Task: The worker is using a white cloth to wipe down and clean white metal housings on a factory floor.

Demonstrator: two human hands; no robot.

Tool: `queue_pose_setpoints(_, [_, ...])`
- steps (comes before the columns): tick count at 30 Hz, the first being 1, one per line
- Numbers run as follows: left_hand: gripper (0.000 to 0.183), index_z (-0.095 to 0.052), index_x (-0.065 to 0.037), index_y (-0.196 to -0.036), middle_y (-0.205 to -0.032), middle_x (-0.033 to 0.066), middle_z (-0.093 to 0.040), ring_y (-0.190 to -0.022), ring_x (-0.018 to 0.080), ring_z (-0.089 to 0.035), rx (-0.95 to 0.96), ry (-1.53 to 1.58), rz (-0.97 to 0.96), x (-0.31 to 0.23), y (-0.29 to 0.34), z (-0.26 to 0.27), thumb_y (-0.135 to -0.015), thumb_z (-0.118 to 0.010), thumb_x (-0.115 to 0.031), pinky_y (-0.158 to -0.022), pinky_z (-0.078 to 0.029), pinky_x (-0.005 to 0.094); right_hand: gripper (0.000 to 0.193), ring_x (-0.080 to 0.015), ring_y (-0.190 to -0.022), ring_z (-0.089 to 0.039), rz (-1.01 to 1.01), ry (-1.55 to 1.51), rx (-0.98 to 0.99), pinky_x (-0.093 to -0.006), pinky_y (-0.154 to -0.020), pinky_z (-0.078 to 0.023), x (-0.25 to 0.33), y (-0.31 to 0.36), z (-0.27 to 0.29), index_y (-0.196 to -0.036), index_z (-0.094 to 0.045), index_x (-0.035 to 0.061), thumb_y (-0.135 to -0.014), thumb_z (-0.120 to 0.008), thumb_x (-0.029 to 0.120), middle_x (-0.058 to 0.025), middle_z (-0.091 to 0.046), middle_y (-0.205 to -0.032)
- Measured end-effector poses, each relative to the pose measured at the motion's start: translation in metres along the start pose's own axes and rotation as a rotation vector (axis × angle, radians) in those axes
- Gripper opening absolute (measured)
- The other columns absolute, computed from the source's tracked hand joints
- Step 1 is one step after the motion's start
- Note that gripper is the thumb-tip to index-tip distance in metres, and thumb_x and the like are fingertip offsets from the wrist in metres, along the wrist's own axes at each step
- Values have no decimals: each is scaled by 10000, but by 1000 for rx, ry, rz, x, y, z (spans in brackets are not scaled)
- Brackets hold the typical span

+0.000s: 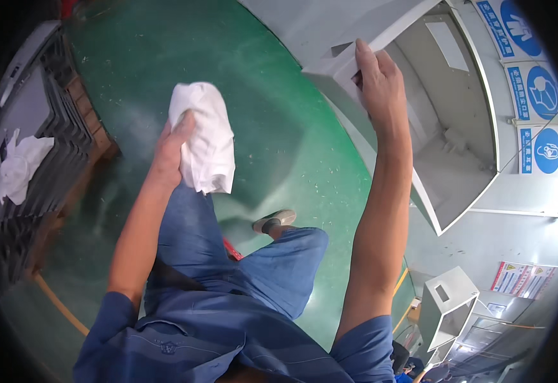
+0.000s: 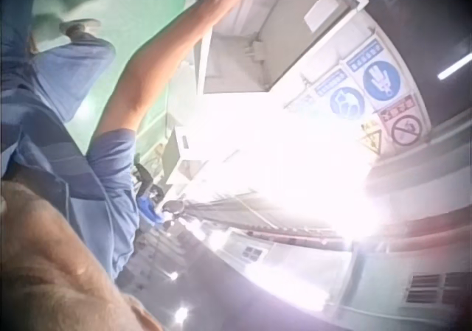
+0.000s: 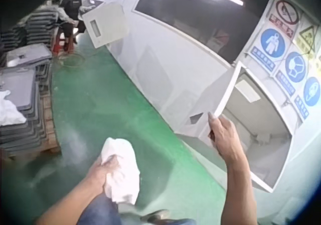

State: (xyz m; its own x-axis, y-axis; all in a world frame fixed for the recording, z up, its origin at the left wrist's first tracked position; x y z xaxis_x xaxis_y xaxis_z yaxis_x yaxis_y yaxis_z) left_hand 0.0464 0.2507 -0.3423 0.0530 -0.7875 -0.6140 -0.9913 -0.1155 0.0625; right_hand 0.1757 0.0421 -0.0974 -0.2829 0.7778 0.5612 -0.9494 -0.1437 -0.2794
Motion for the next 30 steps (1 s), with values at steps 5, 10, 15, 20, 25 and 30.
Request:
queue_pose_setpoints(5, [405,-608,-29,-1075,-862,59,-626,-791,134,-603,121,-187,-262,-39,-43,-101,-951,-522,-405,-680,-486,288,554,-98,-602,-470,-24,65,-9,-235,-559,-372,7,29,0,-794,-559,-16,-928,-511,520,-26,-515,-658])
queue_pose_setpoints(10, [293,-600,-55,-980,-870,154,-612,-772,310,-606,50,-821,-1008,-49,-23,-197,-943,-491,-324,-617,-496,368,438,-58,-583,-434,60,-119,-47,-227,-521,-344,35,68,1,-867,-568,-20,-995,-457,385,9,-473,-636])
queue_pose_setpoints(15, [254,-593,-82,-1071,-1004,136,-631,-849,330,-628,-7,-1078,-539,37,-56,-142,-886,-503,-231,-696,-515,429,403,-27,-564,-349,-55,-98,-36,-208,-503,-252,17,97,24,-833,-575,13,-1001,-461,361,61,-407,-622])
queue_pose_setpoints(20, [267,-612,-78,-1064,-1042,155,-622,-825,347,-628,13,-1115,-123,90,-91,-97,-908,-481,-250,-661,-504,430,425,-38,-535,-397,18,-58,16,-217,-477,-324,11,106,26,-811,-541,7,-1004,-461,377,35,-432,-591])
queue_pose_setpoints(25, [223,-627,-54,-983,-887,176,-608,-704,331,-621,198,-589,-908,-28,34,-225,-870,-566,-236,-537,-492,397,365,-71,-615,-464,80,-69,-110,-236,-562,-381,11,106,56,-877,-560,-5,-1003,-453,321,0,-504,-683])
queue_pose_setpoints(30, [224,-638,-43,-894,-848,173,-631,-748,340,-630,135,-806,-969,-52,6,-254,-879,-537,-243,-623,-498,440,526,-139,-630,-552,163,-87,-85,-234,-586,-407,15,113,59,-921,-592,-57,-1017,-323,385,-94,-609,-716])
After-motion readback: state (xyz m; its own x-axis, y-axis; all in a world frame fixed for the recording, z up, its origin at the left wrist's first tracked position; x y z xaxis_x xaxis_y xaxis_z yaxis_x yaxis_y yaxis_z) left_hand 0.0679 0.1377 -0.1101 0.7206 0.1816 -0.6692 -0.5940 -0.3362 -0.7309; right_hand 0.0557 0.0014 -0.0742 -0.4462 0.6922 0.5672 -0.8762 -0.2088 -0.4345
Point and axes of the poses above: each hand's wrist, its own y-axis away from the middle knuckle, its own z-axis out of the back of the hand, x = y × z, the point moved 10 cm from there along -y, towards the middle knuckle
